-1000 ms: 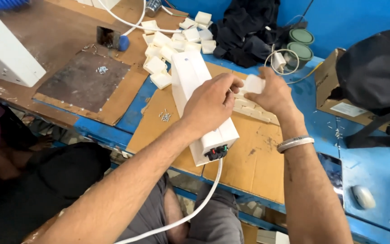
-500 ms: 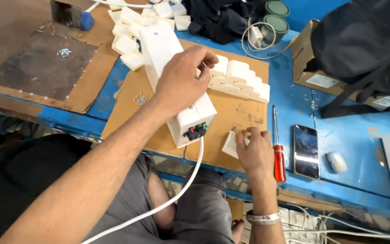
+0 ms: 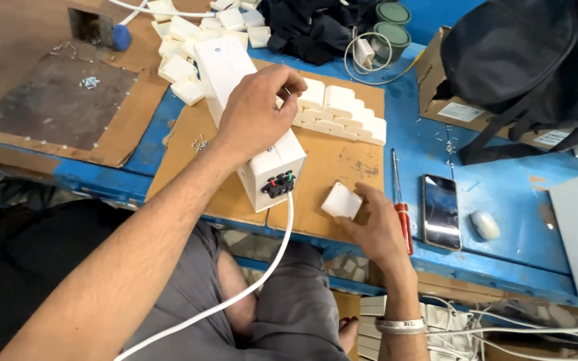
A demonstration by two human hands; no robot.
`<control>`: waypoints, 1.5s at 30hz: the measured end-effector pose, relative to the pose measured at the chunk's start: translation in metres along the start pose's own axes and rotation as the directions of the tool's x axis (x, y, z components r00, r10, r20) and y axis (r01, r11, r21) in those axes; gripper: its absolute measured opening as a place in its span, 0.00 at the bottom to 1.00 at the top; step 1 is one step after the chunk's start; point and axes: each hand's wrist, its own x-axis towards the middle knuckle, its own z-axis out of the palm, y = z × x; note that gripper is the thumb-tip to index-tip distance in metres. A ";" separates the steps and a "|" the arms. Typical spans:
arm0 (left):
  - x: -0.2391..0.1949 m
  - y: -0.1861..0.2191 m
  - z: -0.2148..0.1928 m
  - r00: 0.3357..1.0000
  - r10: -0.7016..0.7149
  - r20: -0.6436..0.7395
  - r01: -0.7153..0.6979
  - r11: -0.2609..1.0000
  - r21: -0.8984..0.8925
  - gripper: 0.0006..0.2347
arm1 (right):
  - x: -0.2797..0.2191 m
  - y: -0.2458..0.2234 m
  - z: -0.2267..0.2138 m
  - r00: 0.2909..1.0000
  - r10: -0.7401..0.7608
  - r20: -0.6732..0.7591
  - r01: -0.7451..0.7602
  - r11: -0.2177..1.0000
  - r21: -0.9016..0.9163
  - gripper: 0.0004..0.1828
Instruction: The person arranges white plastic electrical boxes in a row on a cardboard sheet, then attaches one box to a white electrical enclosure using a screwdriver and screws.
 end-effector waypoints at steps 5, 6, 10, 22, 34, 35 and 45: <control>0.002 -0.001 0.003 1.000 0.003 -0.009 -0.003 1.000 -0.023 0.04 | 0.003 0.016 0.000 0.958 -0.287 -0.020 0.287 0.958 0.013 0.36; 0.003 -0.002 0.003 1.000 0.002 -0.009 -0.002 1.000 -0.020 0.04 | 0.004 0.016 -0.004 0.958 -0.288 -0.019 0.288 0.958 0.016 0.36; 0.002 -0.004 0.003 0.999 0.015 -0.031 -0.016 0.999 -0.036 0.04 | 0.012 0.020 -0.013 0.816 -0.570 -0.091 0.546 0.813 -0.202 0.36; -0.007 -0.064 -0.035 0.912 -0.368 -0.184 0.043 0.531 -0.846 0.06 | 0.004 0.013 0.042 0.930 -0.330 -0.165 0.315 0.943 -0.107 0.37; -0.124 -0.152 -0.034 0.751 -0.558 -0.352 0.469 0.827 -0.311 0.07 | 0.000 -0.004 0.055 0.917 -0.131 -0.376 0.099 0.990 -0.105 0.41; -0.125 -0.151 -0.035 0.792 -0.483 -0.374 0.469 0.873 -0.135 0.07 | -0.002 -0.012 0.054 0.930 -0.129 -0.345 0.081 0.985 -0.152 0.42; -0.114 -0.162 -0.041 0.961 -0.259 -0.096 0.276 0.885 0.375 0.07 | -0.001 -0.009 0.042 0.971 -0.150 -0.186 0.111 0.973 -0.204 0.38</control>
